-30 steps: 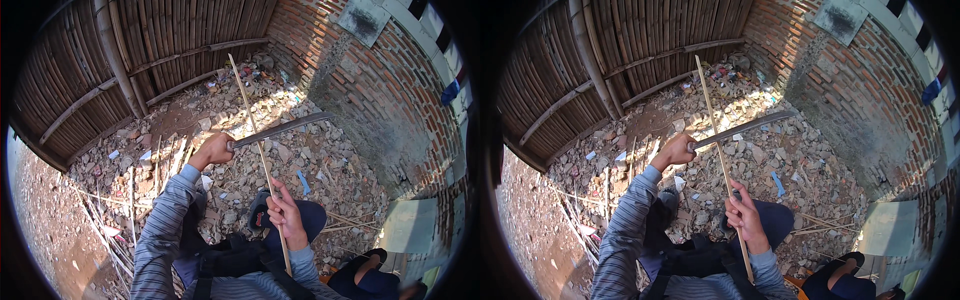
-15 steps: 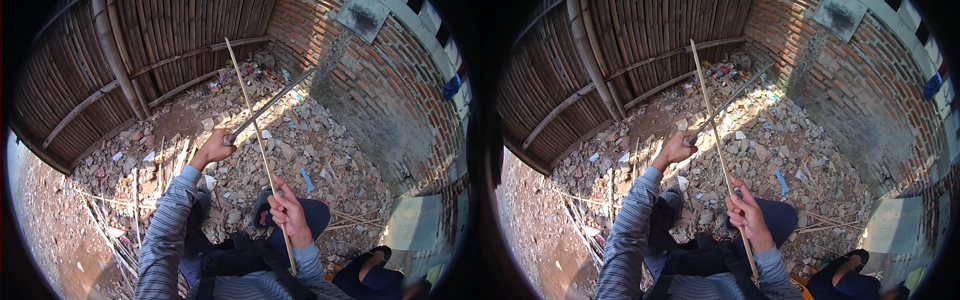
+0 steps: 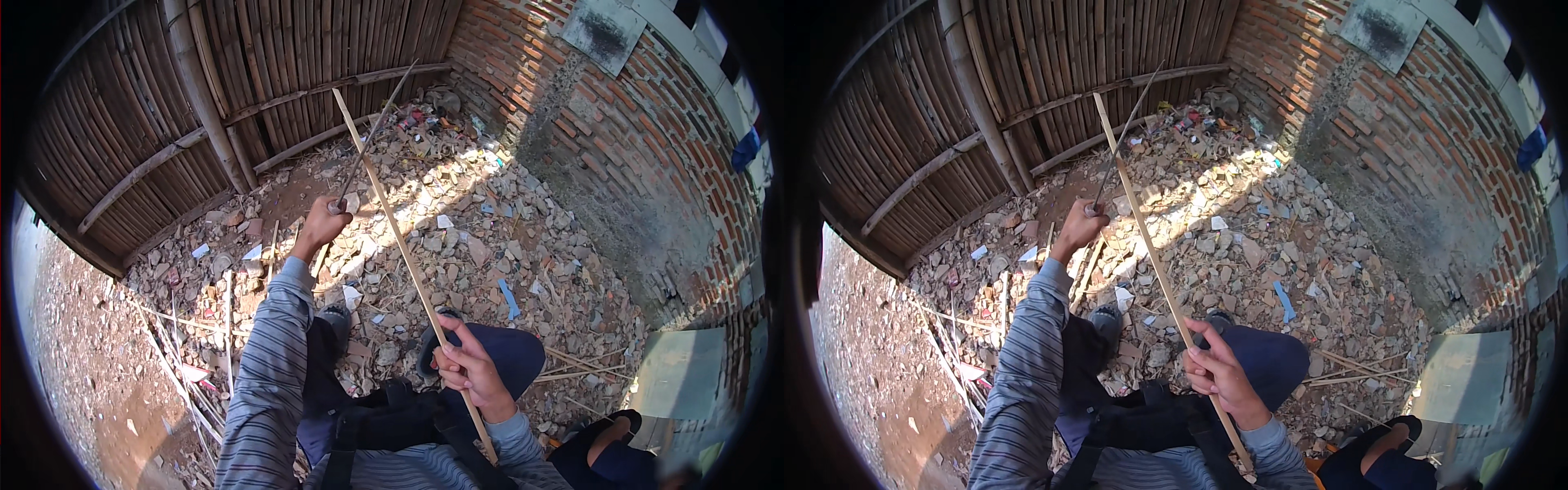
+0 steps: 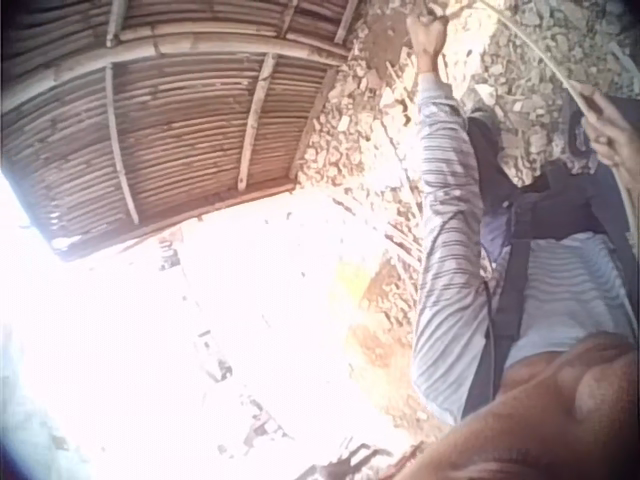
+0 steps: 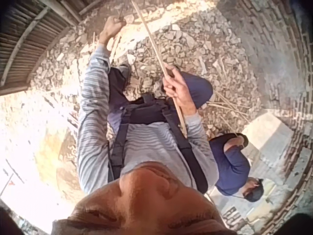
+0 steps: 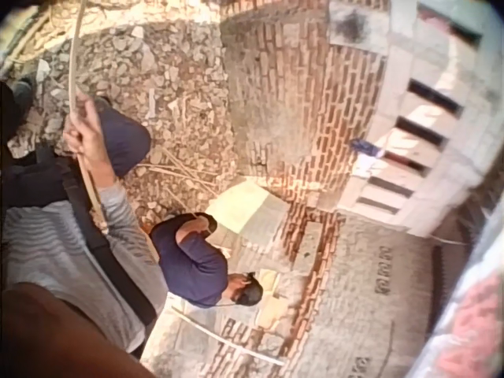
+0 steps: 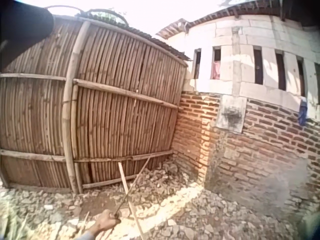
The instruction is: The person scrapes and shaves bamboo sticks with a large knife, holding each stick by hand and peeling along its length.
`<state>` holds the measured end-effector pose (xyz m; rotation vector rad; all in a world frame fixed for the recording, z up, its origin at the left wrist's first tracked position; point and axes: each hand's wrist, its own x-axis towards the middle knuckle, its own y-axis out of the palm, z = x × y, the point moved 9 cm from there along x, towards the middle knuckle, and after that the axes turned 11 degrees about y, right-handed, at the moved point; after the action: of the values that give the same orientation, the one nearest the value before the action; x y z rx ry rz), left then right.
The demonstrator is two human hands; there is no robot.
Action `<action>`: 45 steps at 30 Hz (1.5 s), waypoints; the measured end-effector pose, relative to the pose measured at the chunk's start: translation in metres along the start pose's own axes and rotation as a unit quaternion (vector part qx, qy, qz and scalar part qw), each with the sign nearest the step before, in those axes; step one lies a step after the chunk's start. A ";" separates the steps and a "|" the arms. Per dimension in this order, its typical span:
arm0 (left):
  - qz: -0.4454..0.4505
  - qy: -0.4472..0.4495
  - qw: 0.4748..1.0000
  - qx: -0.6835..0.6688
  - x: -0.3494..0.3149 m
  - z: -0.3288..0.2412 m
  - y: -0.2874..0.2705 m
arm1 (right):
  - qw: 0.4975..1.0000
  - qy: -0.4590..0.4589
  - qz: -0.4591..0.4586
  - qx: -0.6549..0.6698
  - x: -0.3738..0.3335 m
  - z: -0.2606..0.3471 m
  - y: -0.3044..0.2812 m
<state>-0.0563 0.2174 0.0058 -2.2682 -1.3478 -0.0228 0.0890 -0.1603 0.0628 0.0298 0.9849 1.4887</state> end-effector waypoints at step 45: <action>-0.044 0.092 0.854 0.510 0.001 -0.026 0.005 | 0.630 -0.194 -0.173 -0.732 0.079 0.101 0.001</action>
<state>-0.0456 0.2048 0.0264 -1.2601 -0.9881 0.3535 0.1273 -0.0401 0.0857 -0.9254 -0.7520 1.4184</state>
